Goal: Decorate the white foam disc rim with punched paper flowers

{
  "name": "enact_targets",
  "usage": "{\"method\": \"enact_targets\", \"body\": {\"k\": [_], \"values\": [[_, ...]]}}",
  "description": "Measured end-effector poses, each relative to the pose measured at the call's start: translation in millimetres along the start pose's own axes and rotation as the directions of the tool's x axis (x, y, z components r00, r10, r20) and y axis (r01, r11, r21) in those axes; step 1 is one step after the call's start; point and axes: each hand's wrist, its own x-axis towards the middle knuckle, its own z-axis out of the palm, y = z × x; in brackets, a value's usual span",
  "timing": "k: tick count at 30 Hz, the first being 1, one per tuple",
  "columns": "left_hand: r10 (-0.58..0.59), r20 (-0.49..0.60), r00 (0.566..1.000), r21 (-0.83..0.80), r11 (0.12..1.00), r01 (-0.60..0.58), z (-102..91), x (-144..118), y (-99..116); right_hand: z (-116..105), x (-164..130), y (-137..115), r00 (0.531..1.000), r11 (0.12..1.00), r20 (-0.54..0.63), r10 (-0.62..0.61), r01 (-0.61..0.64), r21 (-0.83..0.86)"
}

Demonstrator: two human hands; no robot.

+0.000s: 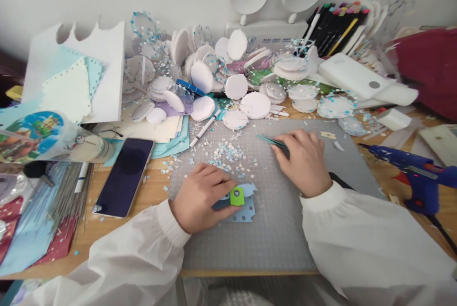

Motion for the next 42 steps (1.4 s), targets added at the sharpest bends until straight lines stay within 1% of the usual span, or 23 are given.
{"method": "enact_targets", "body": {"k": [2,3,4,5,6,7,8,9,10,11,12,13,14,16,18,21,23,25,27,30,34,39,42], "values": [[0.015,0.006,1.0,0.03,0.999,-0.015,0.1,-0.4,1.0,0.2,0.4,-0.2,1.0,0.999,-0.006,-0.013,0.013,0.049],[0.019,0.006,1.0,0.04,0.999,-0.019,0.1,-0.5,1.3,-0.9,0.6,-1.2,0.999,0.993,-0.028,-0.026,0.029,0.113],[0.022,0.005,1.0,0.045,0.999,-0.023,0.0,-0.4,1.5,-2.7,0.6,-2.9,0.998,0.977,-0.062,-0.03,0.042,0.209],[0.024,0.003,1.0,0.046,0.999,-0.024,0.0,-0.2,1.6,-5.2,0.4,-5.5,0.995,0.94,-0.102,-0.014,0.048,0.339],[0.024,0.002,1.0,0.044,0.999,-0.024,0.1,0.0,1.4,-8.4,-0.2,-8.9,0.992,0.871,-0.127,0.022,0.043,0.489],[0.025,-0.002,1.0,0.041,0.999,-0.025,0.3,0.2,1.1,-12.2,-1.2,-12.9,0.99,0.765,-0.121,0.069,0.025,0.643],[0.025,-0.004,1.0,0.038,0.999,-0.025,0.5,0.5,0.7,-16.1,-2.6,-17.5,0.99,0.623,-0.086,0.112,-0.003,0.782],[0.026,-0.005,1.0,0.035,0.999,-0.026,0.7,0.8,0.3,-20.1,-4.5,-22.3,0.992,0.463,-0.014,0.123,-0.045,0.885],[0.027,-0.008,1.0,0.034,0.999,-0.027,0.9,1.0,-0.1,-23.7,-6.6,-26.9,0.993,0.303,0.061,0.098,-0.088,0.949],[0.029,-0.011,1.0,0.034,0.999,-0.028,1.0,1.2,-0.4,-26.7,-8.8,-31.1,0.99,0.171,0.131,0.042,-0.137,0.976],[0.029,-0.013,0.999,0.034,0.999,-0.028,1.1,1.5,-0.5,-28.9,-11.0,-34.6,0.982,0.077,0.187,-0.031,-0.184,0.98],[0.028,-0.014,0.999,0.034,0.999,-0.028,1.1,1.7,-0.4,-30.3,-13.1,-37.5,0.97,0.018,0.221,-0.105,-0.22,0.975],[0.028,-0.013,1.0,0.034,0.999,-0.027,1.0,1.9,-0.2,-30.8,-15.0,-39.6,0.955,-0.009,0.241,-0.172,-0.247,0.969],[0.027,-0.015,1.0,0.031,0.999,-0.026,0.7,2.2,0.3,-29.8,-18.5,-42.0,0.936,-0.014,0.248,-0.249,-0.26,0.966],[0.028,-0.009,1.0,0.033,0.999,-0.028,0.4,2.3,0.9,-27.6,-21.6,-42.6,0.944,0.024,0.219,-0.247,-0.22,0.975],[0.037,-0.005,0.999,0.041,0.998,-0.036,0.1,2.0,0.9,-25.7,-25.4,-41.9,0.966,0.163,0.149,-0.209,-0.116,0.98],[0.039,-0.004,0.999,0.041,0.998,-0.039,0.2,1.7,0.7,-26.0,-27.0,-41.3,0.97,0.249,0.098,-0.221,-0.041,0.968],[0.039,-0.004,0.999,0.042,0.998,-0.039,0.3,1.5,0.5,-26.9,-27.7,-41.0,0.968,0.293,0.054,-0.246,0.021,0.956],[0.038,-0.003,0.999,0.046,0.998,-0.038,0.4,1.5,0.5,-27.6,-27.7,-41.4,0.965,0.307,0.032,-0.262,0.052,0.95],[0.037,0.0,0.999,0.048,0.998,-0.037,0.8,1.4,0.6,-27.2,-27.7,-43.2,0.962,0.295,0.045,-0.268,0.038,0.955],[0.037,-0.004,0.999,0.05,0.998,-0.037,1.0,1.1,0.6,-24.9,-29.1,-46.7,0.972,0.255,0.081,-0.222,-0.022,0.967],[0.038,-0.003,0.999,0.056,0.998,-0.037,0.2,1.6,1.1,-22.0,-29.7,-51.0,0.97,0.163,0.199,-0.141,-0.175,0.971],[0.04,-0.006,0.999,0.063,0.997,-0.039,0.2,1.8,1.4,-20.2,-27.4,-53.7,0.961,0.134,0.266,-0.073,-0.255,0.958]]}}
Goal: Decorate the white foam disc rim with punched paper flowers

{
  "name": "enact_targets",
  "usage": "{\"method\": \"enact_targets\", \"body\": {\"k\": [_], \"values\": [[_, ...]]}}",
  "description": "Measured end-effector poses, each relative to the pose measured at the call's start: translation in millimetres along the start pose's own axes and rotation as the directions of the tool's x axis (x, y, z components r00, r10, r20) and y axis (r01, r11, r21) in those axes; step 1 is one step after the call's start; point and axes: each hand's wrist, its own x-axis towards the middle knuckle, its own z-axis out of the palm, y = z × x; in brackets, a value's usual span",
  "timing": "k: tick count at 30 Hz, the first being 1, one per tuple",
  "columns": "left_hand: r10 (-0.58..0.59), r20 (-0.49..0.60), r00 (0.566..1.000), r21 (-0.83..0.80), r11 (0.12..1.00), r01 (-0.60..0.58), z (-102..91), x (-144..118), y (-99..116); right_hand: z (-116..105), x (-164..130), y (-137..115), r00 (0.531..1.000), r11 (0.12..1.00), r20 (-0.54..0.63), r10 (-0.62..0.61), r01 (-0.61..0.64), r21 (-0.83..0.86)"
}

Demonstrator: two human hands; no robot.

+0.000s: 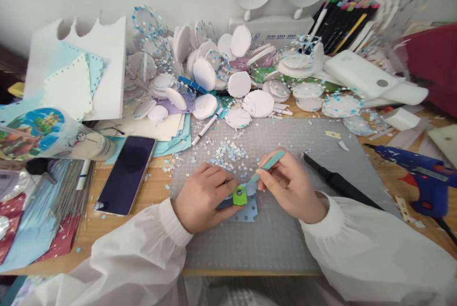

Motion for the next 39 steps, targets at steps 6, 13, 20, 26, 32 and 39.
{"method": "enact_targets", "body": {"k": [6,13,20,26,32,39], "values": [[0.002,0.004,1.0,0.003,1.0,-0.002,0.0,0.2,-0.5,2.7,3.9,4.7,0.994,0.993,-0.043,0.096,-0.092,0.08],[0.007,0.006,1.0,-0.007,1.0,-0.007,0.7,-0.6,-1.0,-1.8,7.3,10.9,0.98,0.971,-0.136,0.142,-0.111,0.213],[-0.007,0.022,1.0,-0.013,1.0,0.007,-0.4,-0.1,-0.5,-9.4,16.5,9.1,0.949,0.992,-0.313,0.035,0.005,0.126],[-0.003,0.01,1.0,-0.005,1.0,0.003,0.2,-1.1,-1.4,-14.8,17.7,5.2,0.952,0.973,-0.278,0.126,-0.064,0.22],[0.0,-0.009,1.0,-0.008,1.0,0.0,0.5,-0.5,-1.9,-25.3,21.5,6.0,0.936,0.982,-0.333,0.115,-0.058,0.178],[-0.015,-0.114,0.993,-0.041,0.999,0.01,-2.1,0.4,1.3,-49.9,23.0,3.8,0.893,0.844,-0.378,-0.245,0.004,-0.537]]}}
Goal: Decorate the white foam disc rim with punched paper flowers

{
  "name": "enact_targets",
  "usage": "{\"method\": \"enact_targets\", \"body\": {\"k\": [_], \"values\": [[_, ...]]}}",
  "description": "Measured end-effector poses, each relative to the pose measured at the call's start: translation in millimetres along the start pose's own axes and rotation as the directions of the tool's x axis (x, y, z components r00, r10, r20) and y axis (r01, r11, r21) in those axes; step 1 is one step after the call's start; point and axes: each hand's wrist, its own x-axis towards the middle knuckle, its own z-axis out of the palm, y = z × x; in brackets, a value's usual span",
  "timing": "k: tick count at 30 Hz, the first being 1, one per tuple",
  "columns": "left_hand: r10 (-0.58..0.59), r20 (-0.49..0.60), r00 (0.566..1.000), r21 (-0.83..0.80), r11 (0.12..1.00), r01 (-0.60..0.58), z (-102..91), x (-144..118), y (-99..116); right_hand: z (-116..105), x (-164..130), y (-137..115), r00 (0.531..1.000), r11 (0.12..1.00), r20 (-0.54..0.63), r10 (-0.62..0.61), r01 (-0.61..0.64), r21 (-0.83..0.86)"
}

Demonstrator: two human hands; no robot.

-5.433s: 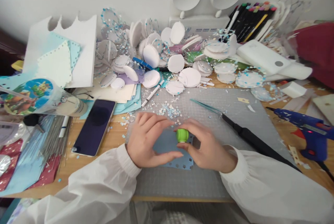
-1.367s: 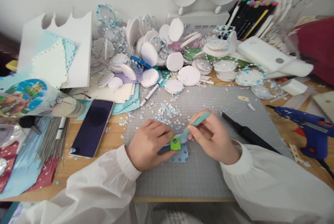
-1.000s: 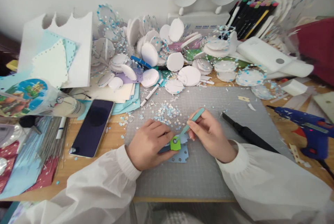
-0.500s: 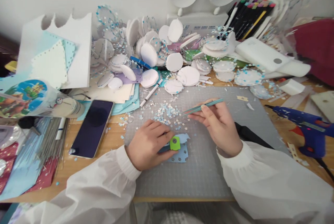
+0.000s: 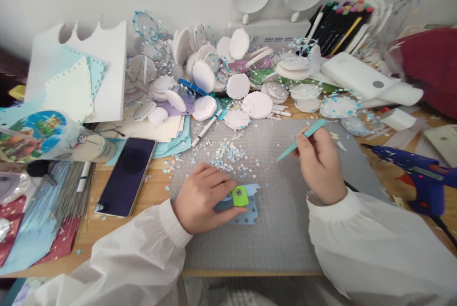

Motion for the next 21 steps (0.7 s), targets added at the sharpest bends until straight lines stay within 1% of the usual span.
{"method": "enact_targets", "body": {"k": [2,4,5,7,9,10,11,12,13,14,15,16,17,18,19,20,21], "values": [[-0.029,-0.024,0.999,-0.064,0.998,0.028,-1.0,0.2,1.5,-1.7,1.6,4.2,0.998,0.978,-0.009,-0.068,0.065,-0.199],[-0.06,-0.037,0.998,-0.155,0.986,0.053,-1.9,0.6,2.9,-1.3,2.7,8.1,0.991,0.931,0.027,-0.127,0.129,-0.342],[-0.076,-0.041,0.996,-0.201,0.977,0.067,-2.3,0.8,3.6,-0.8,3.1,9.2,0.987,0.911,0.036,-0.156,0.158,-0.381],[-0.114,-0.038,0.993,-0.287,0.953,0.099,-3.2,1.3,5.2,-0.5,2.8,8.0,0.974,0.893,-0.003,-0.226,0.206,-0.401],[-0.159,-0.015,0.987,-0.356,0.923,0.143,-4.3,1.7,7.2,-1.6,0.1,0.9,0.955,0.909,-0.061,-0.291,0.255,-0.33],[-0.183,0.007,0.983,-0.383,0.908,0.172,-4.9,1.9,8.1,-2.2,-2.5,-4.6,0.947,0.922,-0.054,-0.315,0.293,-0.253],[-0.21,0.031,0.977,-0.402,0.893,0.204,-5.5,2.0,9.0,-2.4,-6.0,-10.9,0.941,0.931,-0.009,-0.338,0.332,-0.153],[-0.237,0.054,0.97,-0.415,0.878,0.238,-5.9,2.1,9.7,-1.8,-10.2,-17.4,0.927,0.928,0.074,-0.368,0.372,-0.041],[-0.26,0.074,0.963,-0.427,0.864,0.267,-6.1,2.0,10.1,-0.3,-14.9,-23.5,0.894,0.913,0.19,-0.406,0.403,0.057],[-0.278,0.091,0.956,-0.441,0.85,0.289,-6.0,1.9,10.1,2.2,-19.9,-28.7,0.842,0.896,0.306,-0.444,0.423,0.136],[-0.292,0.106,0.95,-0.458,0.834,0.308,-5.6,1.7,9.8,5.7,-24.8,-32.7,0.777,0.878,0.409,-0.479,0.437,0.197],[-0.304,0.119,0.945,-0.476,0.818,0.323,-5.0,1.5,9.2,9.7,-29.3,-35.2,0.715,0.859,0.478,-0.51,0.448,0.246],[-0.314,0.131,0.94,-0.492,0.803,0.337,-4.2,1.3,8.5,14.0,-33.2,-36.5,0.667,0.844,0.52,-0.533,0.456,0.281],[-0.324,0.139,0.936,-0.506,0.789,0.349,-3.4,1.1,7.6,17.8,-36.2,-36.7,0.644,0.839,0.541,-0.541,0.454,0.299],[-0.335,0.142,0.932,-0.519,0.776,0.358,-2.8,0.9,6.8,20.9,-38.4,-36.2,0.645,0.845,0.547,-0.533,0.441,0.303],[-0.342,0.146,0.928,-0.533,0.763,0.365,-2.3,0.8,6.1,22.9,-39.6,-35.3,0.665,0.861,0.548,-0.508,0.415,0.295],[-0.349,0.147,0.926,-0.546,0.752,0.37,-2.0,0.9,5.6,23.7,-40.0,-34.5,0.694,0.883,0.546,-0.469,0.375,0.283]]}}
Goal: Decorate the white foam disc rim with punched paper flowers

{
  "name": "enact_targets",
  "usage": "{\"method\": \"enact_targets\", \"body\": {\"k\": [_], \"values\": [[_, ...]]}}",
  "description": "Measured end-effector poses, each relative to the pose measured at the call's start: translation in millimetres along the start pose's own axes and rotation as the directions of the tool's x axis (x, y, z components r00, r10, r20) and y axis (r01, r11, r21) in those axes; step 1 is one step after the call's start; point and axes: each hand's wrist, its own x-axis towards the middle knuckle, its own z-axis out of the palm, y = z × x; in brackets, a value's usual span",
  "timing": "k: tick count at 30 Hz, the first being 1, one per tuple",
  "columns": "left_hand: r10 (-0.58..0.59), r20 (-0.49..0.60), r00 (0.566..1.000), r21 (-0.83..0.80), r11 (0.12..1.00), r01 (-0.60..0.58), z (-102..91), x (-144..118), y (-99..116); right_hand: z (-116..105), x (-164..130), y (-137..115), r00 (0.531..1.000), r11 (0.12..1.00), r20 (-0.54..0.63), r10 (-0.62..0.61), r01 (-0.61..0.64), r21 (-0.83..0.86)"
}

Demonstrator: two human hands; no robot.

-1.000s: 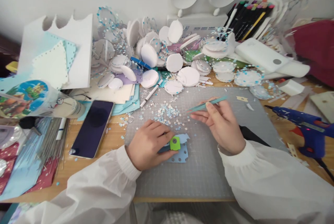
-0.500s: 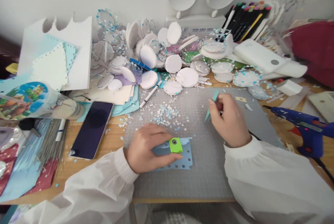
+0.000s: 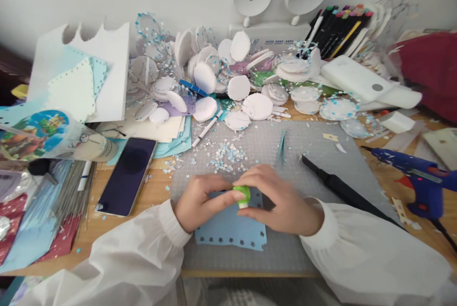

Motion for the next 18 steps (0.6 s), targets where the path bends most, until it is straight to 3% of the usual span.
{"method": "enact_targets", "body": {"k": [5,18], "values": [[-0.015,0.0,1.0,0.022,1.0,0.015,-0.4,0.7,0.7,-7.0,-1.5,0.7,0.988,0.982,-0.037,0.147,-0.141,0.127],[0.003,0.007,1.0,0.132,0.991,-0.004,-2.2,0.4,-0.8,-13.1,-0.8,3.2,0.98,0.962,0.039,0.196,-0.199,0.188]]}}
